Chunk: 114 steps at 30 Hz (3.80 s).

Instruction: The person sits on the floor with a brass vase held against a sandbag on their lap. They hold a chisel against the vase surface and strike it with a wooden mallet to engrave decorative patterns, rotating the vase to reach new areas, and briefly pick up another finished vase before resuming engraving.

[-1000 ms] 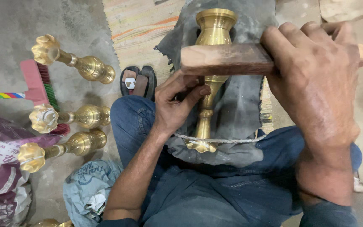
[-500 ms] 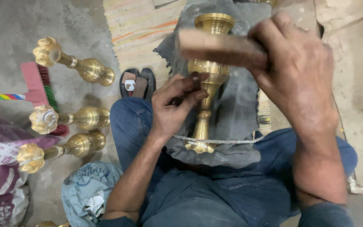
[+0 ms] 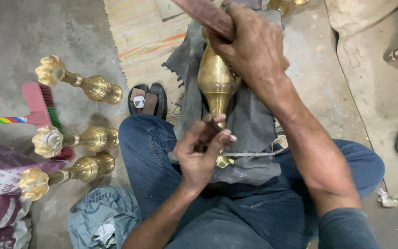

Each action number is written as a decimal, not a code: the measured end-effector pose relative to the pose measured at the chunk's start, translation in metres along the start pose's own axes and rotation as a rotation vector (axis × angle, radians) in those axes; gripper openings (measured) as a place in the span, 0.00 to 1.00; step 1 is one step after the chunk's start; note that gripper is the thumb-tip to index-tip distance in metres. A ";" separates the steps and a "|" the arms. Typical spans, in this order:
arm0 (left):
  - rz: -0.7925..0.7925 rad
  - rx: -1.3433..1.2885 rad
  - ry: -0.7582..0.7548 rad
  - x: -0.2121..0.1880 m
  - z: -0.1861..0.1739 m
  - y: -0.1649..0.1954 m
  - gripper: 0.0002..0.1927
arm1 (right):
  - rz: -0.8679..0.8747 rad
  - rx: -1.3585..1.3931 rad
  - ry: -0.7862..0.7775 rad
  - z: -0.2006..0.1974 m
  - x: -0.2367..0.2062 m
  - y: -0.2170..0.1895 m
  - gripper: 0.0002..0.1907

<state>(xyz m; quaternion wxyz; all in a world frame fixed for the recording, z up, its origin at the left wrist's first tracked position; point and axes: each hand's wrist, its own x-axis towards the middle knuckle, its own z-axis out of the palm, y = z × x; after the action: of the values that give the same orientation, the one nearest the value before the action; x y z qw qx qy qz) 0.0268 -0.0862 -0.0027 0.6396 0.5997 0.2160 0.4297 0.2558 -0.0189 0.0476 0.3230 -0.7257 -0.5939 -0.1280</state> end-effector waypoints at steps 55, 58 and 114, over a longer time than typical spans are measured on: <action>0.281 0.680 -0.327 0.092 -0.014 0.028 0.16 | -0.090 -0.004 0.027 -0.114 -0.063 -0.004 0.17; 0.264 0.666 -0.334 0.093 -0.013 0.029 0.18 | 0.377 0.560 -0.096 -0.112 -0.058 -0.009 0.17; 0.280 0.622 -0.384 0.097 -0.020 0.027 0.16 | 0.101 0.168 -0.004 -0.103 -0.064 -0.014 0.17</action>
<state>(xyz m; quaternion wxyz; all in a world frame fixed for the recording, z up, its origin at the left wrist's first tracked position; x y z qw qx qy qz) 0.0555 0.0009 0.0425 0.3910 0.8583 0.1282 0.3067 0.2467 -0.1313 0.0937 0.3876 -0.7252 -0.5659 -0.0599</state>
